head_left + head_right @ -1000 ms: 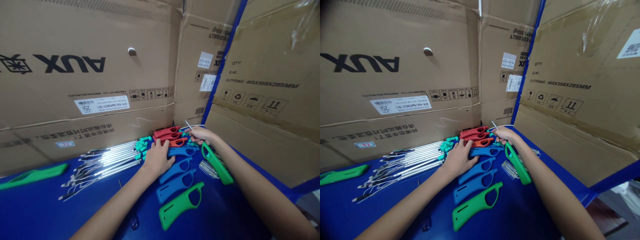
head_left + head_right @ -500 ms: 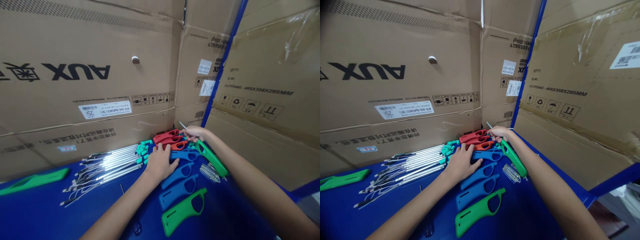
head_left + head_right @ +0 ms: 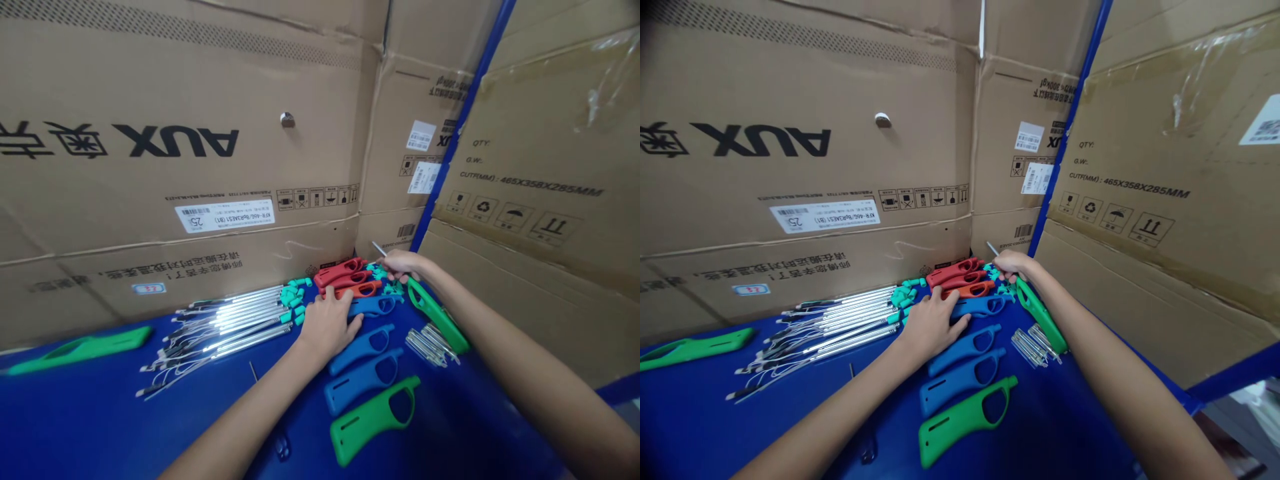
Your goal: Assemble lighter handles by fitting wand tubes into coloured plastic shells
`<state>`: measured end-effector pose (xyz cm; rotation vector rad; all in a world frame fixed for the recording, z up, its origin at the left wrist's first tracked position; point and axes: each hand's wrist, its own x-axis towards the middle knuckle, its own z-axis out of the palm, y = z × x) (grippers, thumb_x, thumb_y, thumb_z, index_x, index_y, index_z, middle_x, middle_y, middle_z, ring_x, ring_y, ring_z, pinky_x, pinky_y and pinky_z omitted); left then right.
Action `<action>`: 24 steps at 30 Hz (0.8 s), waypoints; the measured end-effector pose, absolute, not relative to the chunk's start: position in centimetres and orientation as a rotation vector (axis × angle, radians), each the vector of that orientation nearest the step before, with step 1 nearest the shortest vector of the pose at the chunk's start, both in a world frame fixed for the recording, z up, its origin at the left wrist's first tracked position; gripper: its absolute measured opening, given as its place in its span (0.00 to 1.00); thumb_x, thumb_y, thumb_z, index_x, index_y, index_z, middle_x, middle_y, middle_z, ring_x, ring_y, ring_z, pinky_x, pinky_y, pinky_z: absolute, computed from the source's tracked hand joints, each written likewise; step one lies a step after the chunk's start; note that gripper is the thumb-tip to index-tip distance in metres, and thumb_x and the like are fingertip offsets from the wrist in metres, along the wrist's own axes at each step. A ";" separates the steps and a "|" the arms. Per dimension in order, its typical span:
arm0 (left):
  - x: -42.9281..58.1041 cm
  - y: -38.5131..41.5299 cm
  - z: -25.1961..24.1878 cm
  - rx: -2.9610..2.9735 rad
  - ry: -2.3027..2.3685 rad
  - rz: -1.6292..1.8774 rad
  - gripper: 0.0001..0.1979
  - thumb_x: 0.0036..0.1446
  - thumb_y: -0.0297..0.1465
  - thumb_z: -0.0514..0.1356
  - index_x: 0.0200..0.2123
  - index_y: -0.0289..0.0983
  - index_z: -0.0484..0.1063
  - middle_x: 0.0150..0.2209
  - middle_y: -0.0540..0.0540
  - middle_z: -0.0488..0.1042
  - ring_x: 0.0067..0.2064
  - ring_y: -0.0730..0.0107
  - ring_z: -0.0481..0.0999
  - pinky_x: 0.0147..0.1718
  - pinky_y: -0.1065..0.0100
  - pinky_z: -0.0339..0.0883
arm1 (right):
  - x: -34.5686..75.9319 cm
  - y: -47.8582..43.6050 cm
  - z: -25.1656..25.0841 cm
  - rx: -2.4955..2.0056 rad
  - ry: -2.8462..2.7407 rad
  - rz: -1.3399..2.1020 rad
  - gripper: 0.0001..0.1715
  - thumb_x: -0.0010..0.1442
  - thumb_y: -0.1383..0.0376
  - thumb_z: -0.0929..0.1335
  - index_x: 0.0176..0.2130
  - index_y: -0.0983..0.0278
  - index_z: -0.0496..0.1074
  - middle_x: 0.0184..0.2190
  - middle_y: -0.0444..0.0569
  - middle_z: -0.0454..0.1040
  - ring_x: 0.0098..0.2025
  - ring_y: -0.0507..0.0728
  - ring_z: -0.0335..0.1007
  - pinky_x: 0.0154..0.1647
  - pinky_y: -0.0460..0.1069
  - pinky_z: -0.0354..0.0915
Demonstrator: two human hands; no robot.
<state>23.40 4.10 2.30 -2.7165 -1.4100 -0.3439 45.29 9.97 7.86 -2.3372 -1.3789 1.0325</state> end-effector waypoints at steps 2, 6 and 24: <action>23.3 4.2 2.3 -2.712 -1.405 -0.353 0.22 0.62 0.47 0.51 0.52 0.40 0.64 0.48 0.36 0.68 0.43 0.48 0.76 0.35 0.57 0.71 | 44.9 9.3 8.5 -2.340 -1.399 0.997 0.19 0.65 0.60 0.67 0.53 0.65 0.67 0.51 0.53 0.70 0.47 0.59 0.71 0.46 0.58 0.70; 23.1 4.5 2.3 -2.714 -1.398 -0.365 0.22 0.62 0.47 0.51 0.51 0.40 0.65 0.48 0.36 0.68 0.43 0.49 0.76 0.36 0.57 0.70 | 43.9 6.9 9.5 -2.346 -1.442 0.946 0.19 0.65 0.60 0.67 0.52 0.66 0.68 0.50 0.53 0.71 0.46 0.59 0.71 0.45 0.57 0.70; 22.3 5.6 2.8 -2.779 -1.386 -0.378 0.24 0.55 0.46 0.57 0.49 0.38 0.63 0.50 0.38 0.68 0.43 0.50 0.77 0.40 0.57 0.70 | 43.1 3.4 6.8 -2.311 -1.536 0.957 0.18 0.65 0.60 0.67 0.52 0.65 0.68 0.49 0.52 0.71 0.44 0.58 0.72 0.43 0.56 0.71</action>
